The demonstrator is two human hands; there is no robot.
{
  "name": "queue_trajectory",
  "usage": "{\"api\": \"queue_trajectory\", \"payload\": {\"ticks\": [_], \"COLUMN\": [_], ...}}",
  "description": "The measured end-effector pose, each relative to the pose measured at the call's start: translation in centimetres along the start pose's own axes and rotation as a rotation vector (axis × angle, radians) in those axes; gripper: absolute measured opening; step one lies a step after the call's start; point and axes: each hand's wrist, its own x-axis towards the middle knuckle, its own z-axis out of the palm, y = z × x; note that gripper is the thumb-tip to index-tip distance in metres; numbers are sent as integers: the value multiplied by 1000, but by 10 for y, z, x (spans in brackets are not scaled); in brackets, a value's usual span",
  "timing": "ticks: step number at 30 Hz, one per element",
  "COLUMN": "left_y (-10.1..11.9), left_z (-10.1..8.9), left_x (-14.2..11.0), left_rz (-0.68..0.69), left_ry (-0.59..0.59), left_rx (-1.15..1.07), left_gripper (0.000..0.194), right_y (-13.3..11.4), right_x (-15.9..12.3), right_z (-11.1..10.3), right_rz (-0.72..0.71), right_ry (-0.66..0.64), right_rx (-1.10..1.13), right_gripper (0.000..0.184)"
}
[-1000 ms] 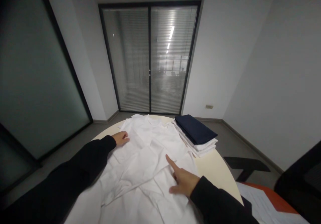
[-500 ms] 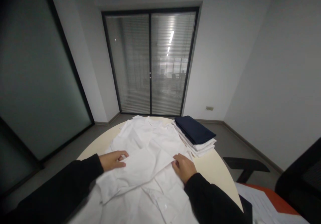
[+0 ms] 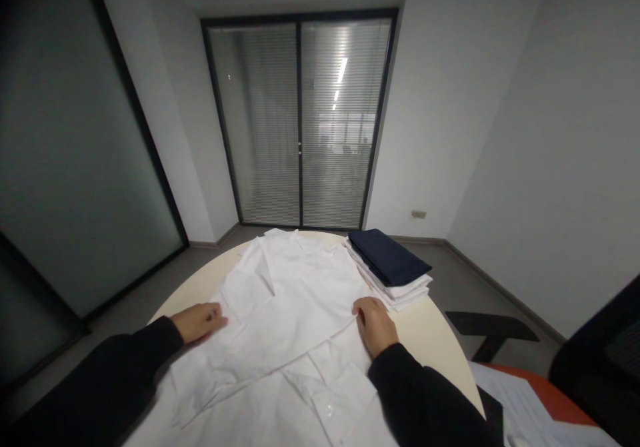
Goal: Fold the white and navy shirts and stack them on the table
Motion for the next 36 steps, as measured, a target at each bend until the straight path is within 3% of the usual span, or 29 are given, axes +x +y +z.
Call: {"api": "queue_trajectory", "payload": {"ticks": [3,7,9,12,15,18,21,24,29,36], "left_y": [-13,-15,-4,26,59,82,93,95,94,95], "left_z": [-5,-10,-14,-16,-5,14,29,36,48,53], "left_x": [0,6,13,26,42,60,79,92,101,97], "left_rz": [-132,-79,74,419,563,511,428,411,464,406], "left_ry": [180,195,211,181,61,16,45,13,21,131], "left_rx": [37,74,79,-24,-110,-198,-448,-609,-608,-549], "left_gripper": [21,20,17,24,32,37,49,56,49,39], "right_y": [-1,-14,-24,-35,-40,-41,-43,-44,-45,-36], "right_x": [-1,0,1,2,1,-1,-3,-6,-9,-6], "right_z": [2,-1,-5,-10,-12,-13,-13,-14,-13,-5], "right_rz": [-36,-158,-217,-270,-256,-175,-84,-79,-119,-85], "right_ry": [-43,-88,-127,-155,-136,-158,-257,-316,-350,-396], "right_rx": [-14,-18,-43,-70,-87,-136,-106,20,187,368], "right_gripper": [29,49,53,48,30,19,25,32,52,32]}}
